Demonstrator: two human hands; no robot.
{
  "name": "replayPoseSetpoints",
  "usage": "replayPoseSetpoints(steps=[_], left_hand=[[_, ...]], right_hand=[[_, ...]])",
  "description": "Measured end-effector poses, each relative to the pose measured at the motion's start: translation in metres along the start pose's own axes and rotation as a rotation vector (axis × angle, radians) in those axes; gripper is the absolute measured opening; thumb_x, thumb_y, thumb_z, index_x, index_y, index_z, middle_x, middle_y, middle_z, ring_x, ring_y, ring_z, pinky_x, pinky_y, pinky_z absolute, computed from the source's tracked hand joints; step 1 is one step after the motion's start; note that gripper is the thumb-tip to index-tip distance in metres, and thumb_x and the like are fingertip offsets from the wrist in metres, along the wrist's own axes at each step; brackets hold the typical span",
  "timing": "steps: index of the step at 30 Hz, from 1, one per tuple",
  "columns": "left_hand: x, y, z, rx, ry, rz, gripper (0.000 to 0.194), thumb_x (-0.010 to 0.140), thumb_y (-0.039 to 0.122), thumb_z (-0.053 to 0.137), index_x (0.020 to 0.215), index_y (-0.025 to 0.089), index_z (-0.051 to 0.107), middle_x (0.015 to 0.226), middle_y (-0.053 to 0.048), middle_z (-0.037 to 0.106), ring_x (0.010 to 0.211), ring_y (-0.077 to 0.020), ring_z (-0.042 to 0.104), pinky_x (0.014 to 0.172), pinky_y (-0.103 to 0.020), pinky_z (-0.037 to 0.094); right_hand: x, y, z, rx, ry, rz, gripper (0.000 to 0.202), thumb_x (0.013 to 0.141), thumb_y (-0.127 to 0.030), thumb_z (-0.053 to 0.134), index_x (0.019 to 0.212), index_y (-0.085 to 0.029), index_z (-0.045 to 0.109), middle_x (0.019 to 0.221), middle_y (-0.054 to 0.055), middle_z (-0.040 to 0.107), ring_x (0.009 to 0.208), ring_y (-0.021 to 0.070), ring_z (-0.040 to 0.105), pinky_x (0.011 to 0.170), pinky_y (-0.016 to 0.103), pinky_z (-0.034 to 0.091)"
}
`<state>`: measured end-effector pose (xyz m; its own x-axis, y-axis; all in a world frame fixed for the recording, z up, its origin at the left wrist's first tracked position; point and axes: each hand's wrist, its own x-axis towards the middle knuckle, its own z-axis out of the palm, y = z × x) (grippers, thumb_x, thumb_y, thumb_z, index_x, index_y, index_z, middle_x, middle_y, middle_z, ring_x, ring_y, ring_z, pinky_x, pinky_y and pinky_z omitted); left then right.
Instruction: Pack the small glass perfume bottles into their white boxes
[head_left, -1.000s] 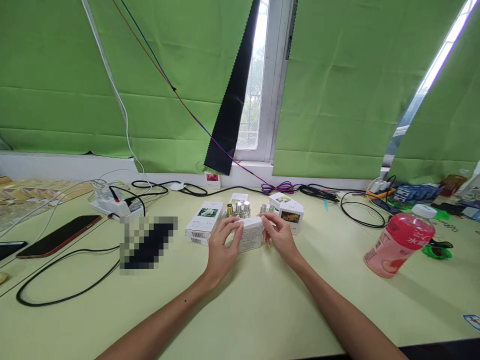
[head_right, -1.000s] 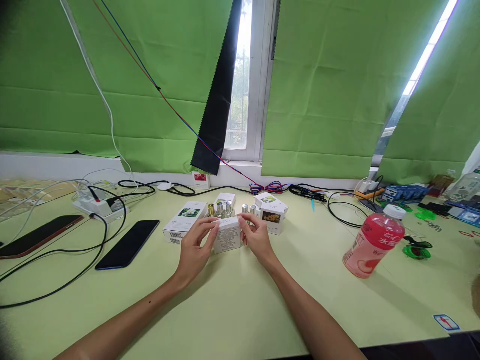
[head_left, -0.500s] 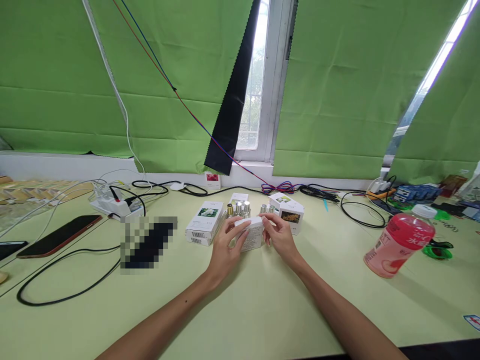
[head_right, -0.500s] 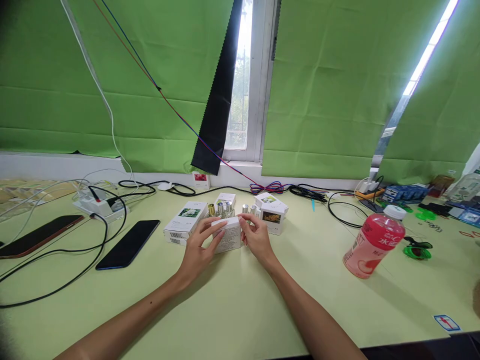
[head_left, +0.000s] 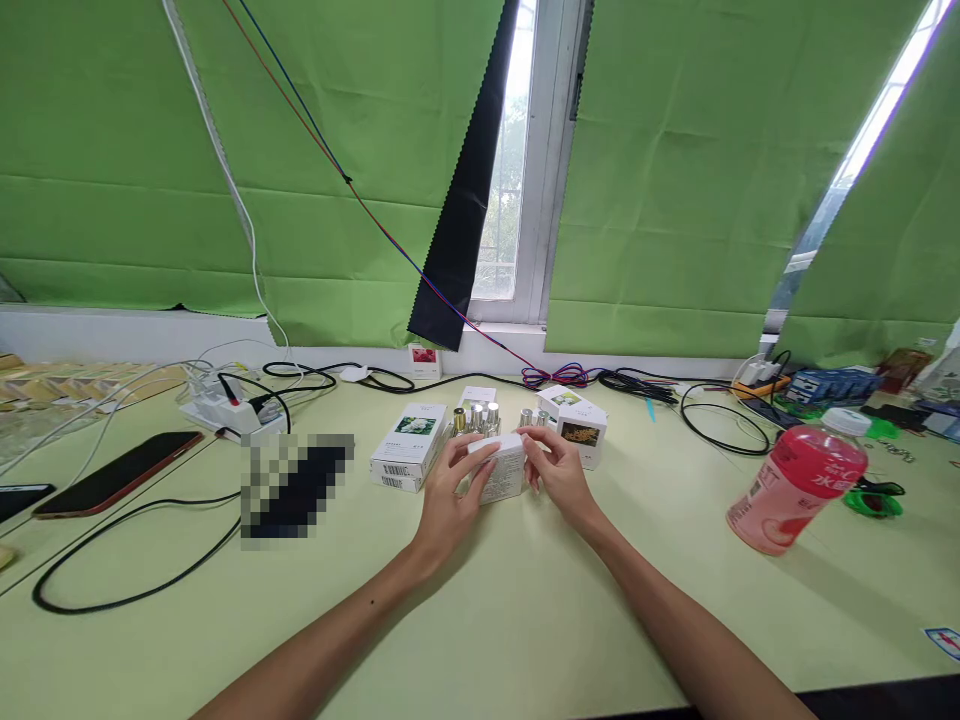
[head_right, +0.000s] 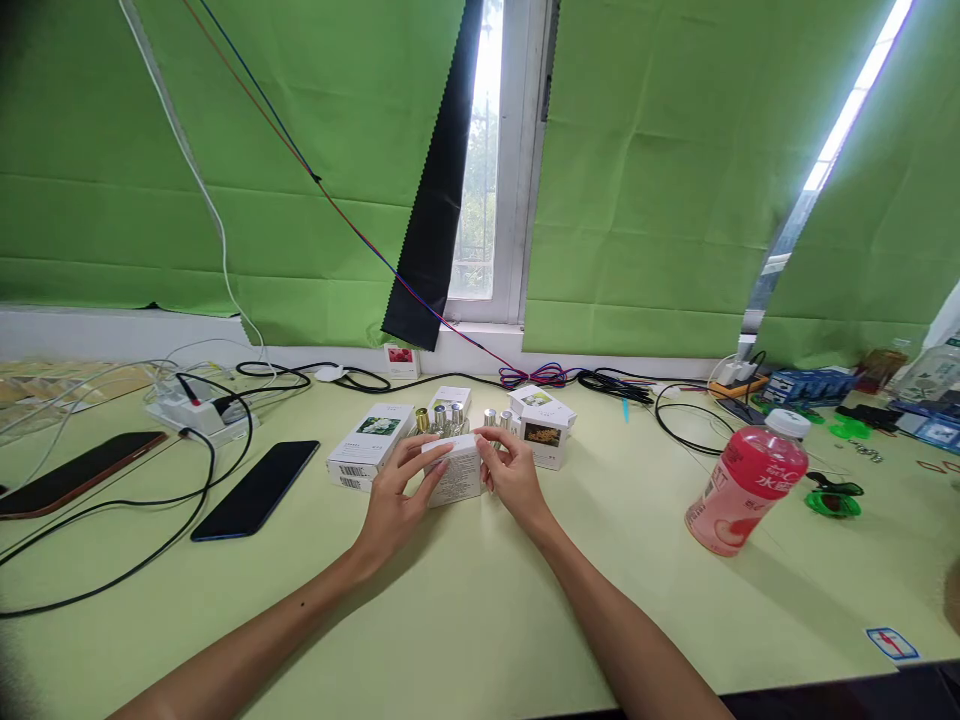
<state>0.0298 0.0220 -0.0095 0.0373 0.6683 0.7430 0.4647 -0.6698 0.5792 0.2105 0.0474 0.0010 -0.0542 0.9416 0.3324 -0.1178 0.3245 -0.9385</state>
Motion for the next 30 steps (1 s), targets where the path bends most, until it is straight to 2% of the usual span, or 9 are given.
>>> replayPoseSetpoints(steps=[11,17,23,27,30], left_hand=[[0.000,0.000,0.001,0.011,0.014,0.035,0.024,0.098,0.028,0.061,0.117,0.033,0.076,0.123,-0.005,0.064,0.105,-0.0197,0.067,0.090,-0.037,0.059],[-0.001,0.003,0.000,0.033,-0.005,-0.002,0.024,0.099,0.032,0.060,0.119,0.031,0.073,0.125,-0.006,0.064,0.112,-0.0227,0.066,0.092,-0.039,0.058],[-0.001,0.009,-0.001,-0.059,-0.036,-0.113,0.025,0.102,0.040,0.055,0.119,0.026,0.066,0.123,-0.007,0.065,0.118,-0.0230,0.062,0.099,-0.039,0.054],[-0.001,0.010,0.000,-0.150,-0.025,-0.258,0.033,0.102,0.049,0.051,0.120,0.024,0.063,0.121,-0.009,0.067,0.109,-0.0229,0.066,0.094,-0.038,0.055],[-0.001,0.010,0.001,-0.173,-0.021,-0.319,0.040,0.100,0.055,0.050,0.119,0.022,0.062,0.121,-0.011,0.067,0.106,-0.0241,0.067,0.091,-0.038,0.055]], right_hand=[[0.000,-0.002,0.002,0.018,0.015,0.020,0.050,0.080,-0.064,0.072,0.099,-0.018,0.074,0.053,-0.003,0.054,0.044,0.0123,0.047,0.040,0.025,0.039],[-0.001,-0.003,0.004,0.040,0.024,0.021,0.048,0.078,-0.062,0.074,0.097,-0.018,0.073,0.059,-0.003,0.057,0.044,0.0109,0.047,0.039,0.024,0.039],[-0.001,0.000,0.003,0.036,0.017,0.015,0.046,0.081,-0.060,0.072,0.099,-0.017,0.073,0.059,-0.003,0.055,0.043,0.0096,0.046,0.038,0.022,0.039],[-0.001,-0.001,0.003,0.030,0.016,0.010,0.045,0.082,-0.059,0.072,0.099,-0.018,0.074,0.061,-0.003,0.057,0.045,0.0096,0.047,0.038,0.022,0.039],[-0.001,-0.003,0.003,0.021,0.020,0.008,0.045,0.080,-0.059,0.072,0.098,-0.018,0.074,0.064,-0.001,0.059,0.045,0.0097,0.047,0.037,0.022,0.040]])
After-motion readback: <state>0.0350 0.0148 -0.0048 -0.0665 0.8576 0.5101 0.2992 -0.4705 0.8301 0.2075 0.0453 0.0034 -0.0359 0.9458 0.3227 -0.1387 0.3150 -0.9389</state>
